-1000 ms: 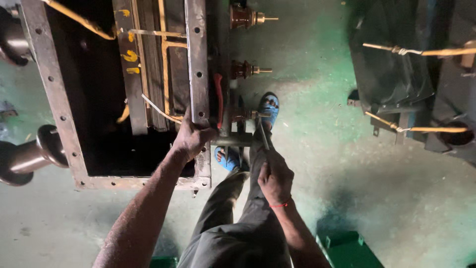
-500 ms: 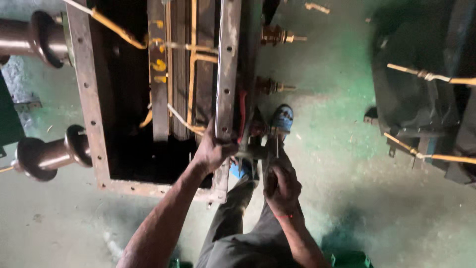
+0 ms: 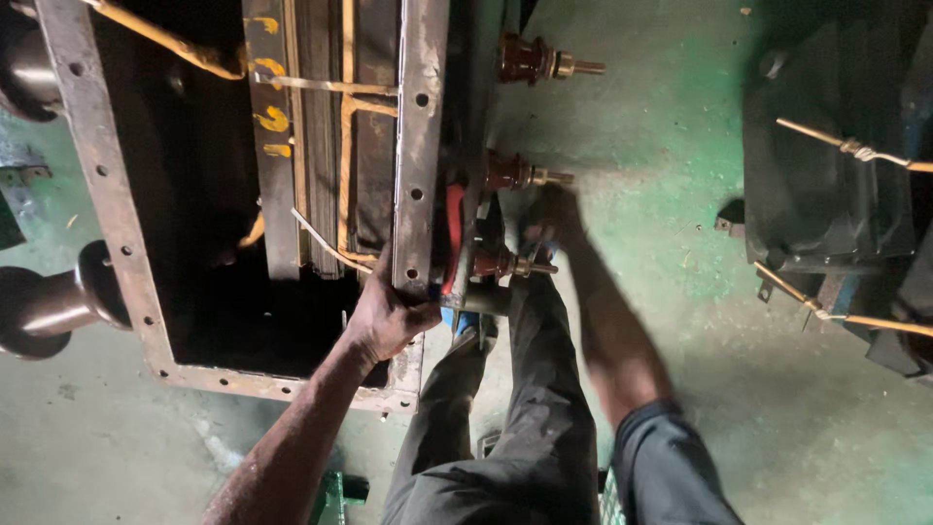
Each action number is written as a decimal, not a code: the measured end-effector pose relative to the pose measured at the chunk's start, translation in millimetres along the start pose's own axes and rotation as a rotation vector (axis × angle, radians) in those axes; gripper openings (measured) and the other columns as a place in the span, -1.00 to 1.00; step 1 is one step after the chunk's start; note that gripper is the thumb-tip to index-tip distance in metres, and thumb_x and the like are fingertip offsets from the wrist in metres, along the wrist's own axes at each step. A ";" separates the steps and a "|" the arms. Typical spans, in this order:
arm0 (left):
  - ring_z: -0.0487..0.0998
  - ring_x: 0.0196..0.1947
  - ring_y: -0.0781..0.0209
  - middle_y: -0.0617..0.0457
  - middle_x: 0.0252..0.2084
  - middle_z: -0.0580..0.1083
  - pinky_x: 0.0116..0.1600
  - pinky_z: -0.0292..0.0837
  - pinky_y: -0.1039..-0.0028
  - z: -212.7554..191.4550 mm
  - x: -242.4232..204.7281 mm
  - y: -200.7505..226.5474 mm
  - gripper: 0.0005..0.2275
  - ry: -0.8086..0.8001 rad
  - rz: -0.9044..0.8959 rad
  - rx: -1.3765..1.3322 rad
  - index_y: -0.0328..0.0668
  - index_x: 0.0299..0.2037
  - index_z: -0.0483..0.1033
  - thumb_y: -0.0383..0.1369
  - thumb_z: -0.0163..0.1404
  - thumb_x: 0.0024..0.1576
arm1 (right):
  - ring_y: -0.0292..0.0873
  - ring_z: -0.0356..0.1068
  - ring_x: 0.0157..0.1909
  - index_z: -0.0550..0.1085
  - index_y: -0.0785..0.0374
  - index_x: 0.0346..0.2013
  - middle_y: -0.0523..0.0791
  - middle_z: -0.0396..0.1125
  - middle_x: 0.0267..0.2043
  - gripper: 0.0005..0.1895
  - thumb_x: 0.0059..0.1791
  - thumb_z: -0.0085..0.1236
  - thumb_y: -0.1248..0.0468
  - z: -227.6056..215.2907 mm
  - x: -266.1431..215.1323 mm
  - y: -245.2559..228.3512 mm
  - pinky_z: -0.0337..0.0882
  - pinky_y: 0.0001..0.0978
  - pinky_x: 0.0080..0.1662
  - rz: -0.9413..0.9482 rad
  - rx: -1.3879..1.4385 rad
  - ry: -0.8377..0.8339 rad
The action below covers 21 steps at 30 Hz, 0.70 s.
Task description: The person uses a metal file to smooth the edges of a metal frame on an electrical component. They then use red pliers to adjust and secure internal wiring and connections within the same component.
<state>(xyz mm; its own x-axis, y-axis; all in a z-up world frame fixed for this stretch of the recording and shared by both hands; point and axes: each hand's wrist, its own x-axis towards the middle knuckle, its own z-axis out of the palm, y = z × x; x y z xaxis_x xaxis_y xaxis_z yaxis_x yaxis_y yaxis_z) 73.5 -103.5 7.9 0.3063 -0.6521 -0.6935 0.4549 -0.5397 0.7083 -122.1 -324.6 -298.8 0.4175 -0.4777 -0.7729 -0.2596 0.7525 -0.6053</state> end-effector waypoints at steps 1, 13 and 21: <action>0.44 -0.30 0.27 0.02 -0.17 0.44 -0.24 0.44 0.46 -0.7 1.3 -0.9 -0.22 0.006 -0.037 -0.027 -0.21 0.39 0.14 -0.63 0.12 -0.14 | 0.10 0.40 -0.37 0.57 0.19 -0.19 0.03 0.40 -0.36 -0.76 -0.02 0.11 0.13 2.3 -23.6 24.5 0.41 -0.03 -0.31 -0.125 -0.292 0.068; 0.59 -0.35 0.17 -0.07 -0.25 0.52 -0.27 0.57 0.36 1.5 -7.6 2.5 -0.31 0.013 -0.037 0.048 -0.24 0.27 0.16 -0.59 0.11 -0.16 | -0.04 0.49 -0.44 0.53 0.29 -0.12 0.03 0.47 -0.39 -0.79 0.07 0.15 0.20 61.9 -327.6 102.9 0.43 -0.16 -0.30 -0.489 -0.813 0.420; 0.55 -0.32 0.25 -0.02 -0.22 0.51 -0.25 0.57 0.40 -0.8 2.2 3.8 -0.30 0.012 0.018 0.061 -0.24 0.29 0.18 -0.62 0.12 -0.15 | 0.03 0.48 -0.45 0.53 0.30 -0.21 0.03 0.43 -0.44 -0.84 0.12 0.08 0.26 94.6 -342.3 -4.3 0.42 -0.18 -0.36 -0.638 -0.822 0.377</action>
<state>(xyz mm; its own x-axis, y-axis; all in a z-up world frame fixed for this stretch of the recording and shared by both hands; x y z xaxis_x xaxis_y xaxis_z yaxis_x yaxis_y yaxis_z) 76.5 -106.6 9.0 0.3239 -0.6556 -0.6822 0.3975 -0.5600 0.7269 -181.5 -121.4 -13.6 0.4247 -0.8835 -0.1976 -0.6488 -0.1448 -0.7470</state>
